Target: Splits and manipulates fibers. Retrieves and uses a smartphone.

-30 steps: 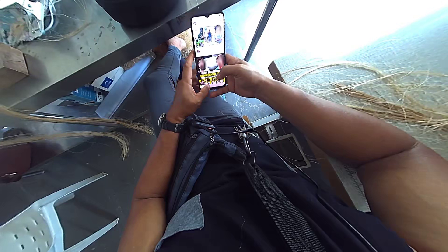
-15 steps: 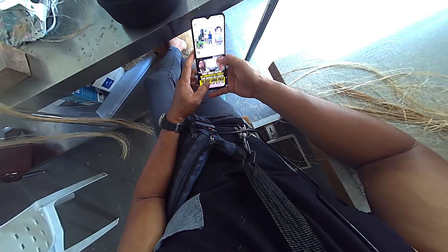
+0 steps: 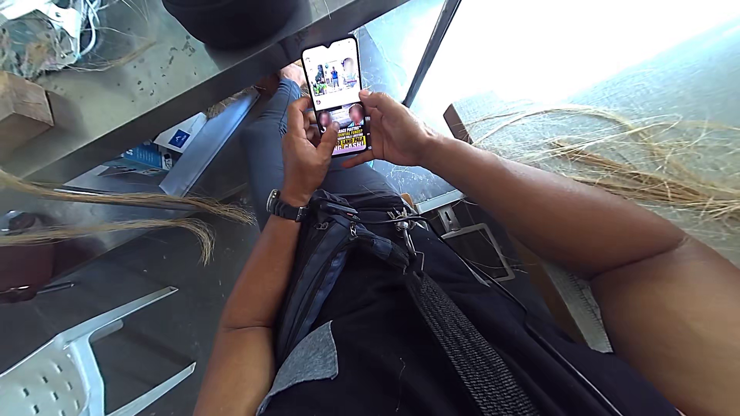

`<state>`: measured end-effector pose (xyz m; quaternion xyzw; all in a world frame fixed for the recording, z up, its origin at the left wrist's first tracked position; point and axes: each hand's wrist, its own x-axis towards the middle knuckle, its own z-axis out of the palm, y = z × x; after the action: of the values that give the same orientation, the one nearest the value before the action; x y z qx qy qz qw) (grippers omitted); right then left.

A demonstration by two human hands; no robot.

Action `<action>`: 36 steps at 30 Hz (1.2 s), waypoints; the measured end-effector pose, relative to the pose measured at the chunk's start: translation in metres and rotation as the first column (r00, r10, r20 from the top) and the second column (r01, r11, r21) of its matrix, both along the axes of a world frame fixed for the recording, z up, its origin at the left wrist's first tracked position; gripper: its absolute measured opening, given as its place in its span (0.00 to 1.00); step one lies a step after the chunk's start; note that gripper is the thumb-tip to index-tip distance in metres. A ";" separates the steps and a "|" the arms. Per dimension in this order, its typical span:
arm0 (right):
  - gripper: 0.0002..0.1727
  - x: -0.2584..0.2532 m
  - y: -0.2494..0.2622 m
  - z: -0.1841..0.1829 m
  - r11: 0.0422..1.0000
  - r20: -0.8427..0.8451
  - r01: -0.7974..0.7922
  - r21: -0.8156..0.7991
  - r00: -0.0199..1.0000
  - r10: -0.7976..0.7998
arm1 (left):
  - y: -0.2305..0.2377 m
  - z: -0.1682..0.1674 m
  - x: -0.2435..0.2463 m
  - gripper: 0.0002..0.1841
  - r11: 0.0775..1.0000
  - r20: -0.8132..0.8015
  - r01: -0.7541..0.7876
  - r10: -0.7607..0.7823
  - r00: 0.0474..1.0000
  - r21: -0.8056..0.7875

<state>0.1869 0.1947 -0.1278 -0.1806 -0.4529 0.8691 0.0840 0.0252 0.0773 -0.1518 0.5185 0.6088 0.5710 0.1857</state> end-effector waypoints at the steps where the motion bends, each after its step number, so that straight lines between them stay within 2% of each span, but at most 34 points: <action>1: 0.36 0.000 0.000 0.001 1.000 0.004 0.004 -0.003 1.000 -0.004 | 0.000 -0.001 -0.001 0.24 1.000 -0.038 -0.007 0.008 0.999 0.009; 4: 0.35 0.000 0.001 0.001 1.000 0.026 0.026 -0.008 0.999 -0.025 | 0.000 -0.005 -0.006 0.19 0.999 -0.113 -0.011 0.015 0.993 0.041; 14: 0.35 0.000 0.001 0.002 1.000 0.040 0.018 -0.006 0.999 -0.018 | -0.001 -0.003 -0.005 0.18 0.999 -0.107 -0.010 0.015 0.994 0.047; 17: 0.35 0.000 0.001 0.002 1.000 0.031 0.020 -0.017 0.999 -0.020 | -0.002 -0.001 -0.003 0.23 1.000 -0.080 -0.001 0.001 0.997 0.005; 23: 0.33 0.001 0.001 0.004 0.999 0.018 0.042 -0.034 0.999 -0.041 | 0.000 0.000 0.001 0.42 0.994 0.031 0.090 -0.088 0.996 -0.064; 25: 0.31 0.001 0.001 0.004 0.998 0.021 0.050 -0.047 0.999 -0.049 | 0.000 -0.001 0.001 0.40 0.995 0.013 0.091 -0.090 0.996 -0.052; 28: 0.21 0.000 -0.001 0.001 0.997 0.000 0.070 -0.013 0.998 -0.070 | 0.000 -0.003 -0.002 0.34 0.997 -0.037 0.062 -0.063 0.997 -0.037; 32: 0.37 -0.001 -0.006 0.002 0.994 0.008 0.090 0.062 0.996 -0.090 | -0.001 -0.001 -0.003 0.28 0.997 -0.033 0.070 -0.070 0.997 -0.015; 36: 0.41 0.000 -0.005 0.000 0.994 -0.012 0.059 0.089 0.998 -0.058 | -0.002 -0.002 -0.004 0.27 0.996 -0.037 0.083 -0.082 0.996 0.013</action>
<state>0.1868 0.1895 -0.1282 -0.1857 -0.4851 0.8461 0.1195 0.0217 0.0754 -0.1537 0.5548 0.5859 0.5578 0.1941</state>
